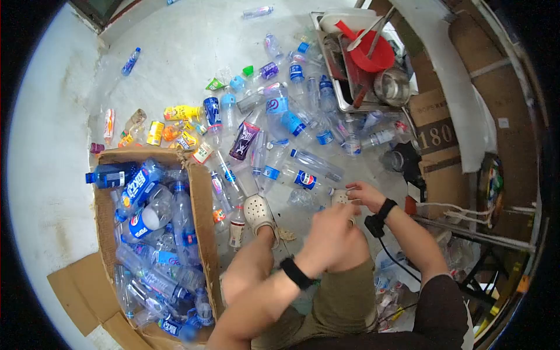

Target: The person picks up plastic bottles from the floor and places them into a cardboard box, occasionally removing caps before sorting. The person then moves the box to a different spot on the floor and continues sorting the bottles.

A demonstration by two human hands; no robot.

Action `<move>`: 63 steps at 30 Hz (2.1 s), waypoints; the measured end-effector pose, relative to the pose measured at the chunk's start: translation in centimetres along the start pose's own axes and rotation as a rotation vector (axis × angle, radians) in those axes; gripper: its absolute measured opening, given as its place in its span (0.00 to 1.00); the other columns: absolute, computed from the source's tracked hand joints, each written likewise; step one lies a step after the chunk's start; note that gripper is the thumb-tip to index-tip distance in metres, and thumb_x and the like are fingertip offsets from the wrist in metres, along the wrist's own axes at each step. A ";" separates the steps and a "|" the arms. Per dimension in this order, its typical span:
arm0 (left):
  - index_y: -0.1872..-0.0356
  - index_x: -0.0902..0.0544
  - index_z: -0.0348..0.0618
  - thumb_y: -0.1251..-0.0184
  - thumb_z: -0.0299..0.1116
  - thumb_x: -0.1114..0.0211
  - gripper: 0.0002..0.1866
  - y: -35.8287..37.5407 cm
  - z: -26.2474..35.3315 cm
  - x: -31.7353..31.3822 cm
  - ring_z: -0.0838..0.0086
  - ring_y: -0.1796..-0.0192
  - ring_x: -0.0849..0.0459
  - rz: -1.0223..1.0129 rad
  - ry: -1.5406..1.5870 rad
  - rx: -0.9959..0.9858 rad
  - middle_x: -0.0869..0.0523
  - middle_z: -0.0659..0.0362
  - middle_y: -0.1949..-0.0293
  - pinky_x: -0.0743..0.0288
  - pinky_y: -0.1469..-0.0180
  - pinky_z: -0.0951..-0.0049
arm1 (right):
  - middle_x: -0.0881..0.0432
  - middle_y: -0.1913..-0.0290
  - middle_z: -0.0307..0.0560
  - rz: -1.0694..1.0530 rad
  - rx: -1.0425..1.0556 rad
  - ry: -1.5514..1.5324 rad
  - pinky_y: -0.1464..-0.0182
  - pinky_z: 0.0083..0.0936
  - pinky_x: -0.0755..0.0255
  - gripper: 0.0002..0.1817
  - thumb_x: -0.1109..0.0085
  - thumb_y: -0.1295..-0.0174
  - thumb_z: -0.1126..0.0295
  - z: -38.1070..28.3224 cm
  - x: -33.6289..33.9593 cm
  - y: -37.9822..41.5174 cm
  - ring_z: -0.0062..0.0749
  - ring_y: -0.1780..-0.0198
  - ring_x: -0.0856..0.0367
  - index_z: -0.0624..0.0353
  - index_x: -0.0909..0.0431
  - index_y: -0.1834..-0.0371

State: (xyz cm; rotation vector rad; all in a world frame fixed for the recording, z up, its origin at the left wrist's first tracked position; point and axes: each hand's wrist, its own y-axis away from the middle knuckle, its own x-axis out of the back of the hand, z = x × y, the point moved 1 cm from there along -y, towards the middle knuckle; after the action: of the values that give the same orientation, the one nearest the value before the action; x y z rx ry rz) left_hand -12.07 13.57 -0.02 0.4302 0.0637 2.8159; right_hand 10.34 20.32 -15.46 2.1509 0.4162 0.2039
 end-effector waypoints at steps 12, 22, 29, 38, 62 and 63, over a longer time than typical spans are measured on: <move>0.50 0.26 0.42 0.48 0.30 0.41 0.20 -1.9 -0.2 2.4 0.54 0.51 0.25 0.002 -0.065 0.130 0.23 0.51 0.55 0.35 0.49 0.57 | 0.24 0.45 0.55 -0.080 0.097 1.273 0.42 0.37 0.30 0.38 0.30 0.60 0.58 3.7 -6.9 -17.7 0.49 0.42 0.27 0.59 0.30 0.42; 0.44 0.27 0.48 0.48 0.29 0.37 0.25 -2.0 0.4 3.9 0.48 0.48 0.27 0.167 -0.464 0.151 0.29 0.43 0.47 0.36 0.46 0.56 | 0.27 0.41 0.49 -0.645 0.085 -0.375 0.41 0.38 0.31 0.31 0.41 0.38 0.57 -8.9 -6.1 -2.9 0.37 0.42 0.26 0.62 0.38 0.36; 0.49 0.21 0.47 0.50 0.19 0.37 0.24 -2.0 0.8 5.6 0.53 0.51 0.27 0.356 -0.289 0.071 0.32 0.44 0.45 0.30 0.53 0.64 | 0.26 0.42 0.51 -0.864 0.008 -0.604 0.40 0.38 0.32 0.35 0.50 0.36 0.43 -10.5 -7.8 2.1 0.40 0.42 0.25 0.61 0.37 0.37; 0.50 0.20 0.47 0.51 0.19 0.37 0.23 -1.9 0.7 5.8 0.55 0.51 0.26 0.449 -0.189 0.059 0.30 0.46 0.49 0.29 0.52 0.65 | 0.23 0.48 0.51 0.251 0.252 0.860 0.47 0.37 0.30 0.28 0.36 0.45 0.56 3.5 1.2 -17.5 0.38 0.49 0.23 0.64 0.30 0.48; 0.51 0.19 0.46 0.47 0.19 0.37 0.20 8.7 0.6 12.0 0.75 0.63 0.23 1.079 0.001 -0.067 0.25 0.55 0.54 0.24 0.62 0.77 | 0.27 0.49 0.42 0.368 0.391 -0.050 0.54 0.36 0.27 0.26 0.38 0.42 0.70 10.4 4.5 16.1 0.31 0.51 0.28 0.57 0.37 0.42; 0.50 0.19 0.44 0.45 0.19 0.37 0.19 11.2 -0.5 14.1 0.77 0.65 0.23 1.148 -0.047 -0.116 0.24 0.56 0.56 0.24 0.64 0.78 | 0.27 0.49 0.42 0.404 0.397 -0.147 0.53 0.35 0.28 0.25 0.39 0.42 0.71 10.0 2.3 19.4 0.32 0.50 0.28 0.57 0.37 0.42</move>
State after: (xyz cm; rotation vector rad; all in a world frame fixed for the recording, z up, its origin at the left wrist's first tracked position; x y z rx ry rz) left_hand -28.20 7.00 4.49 0.6519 -0.5165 3.8763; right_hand 19.68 3.21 -5.40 2.6080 -0.0784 0.1988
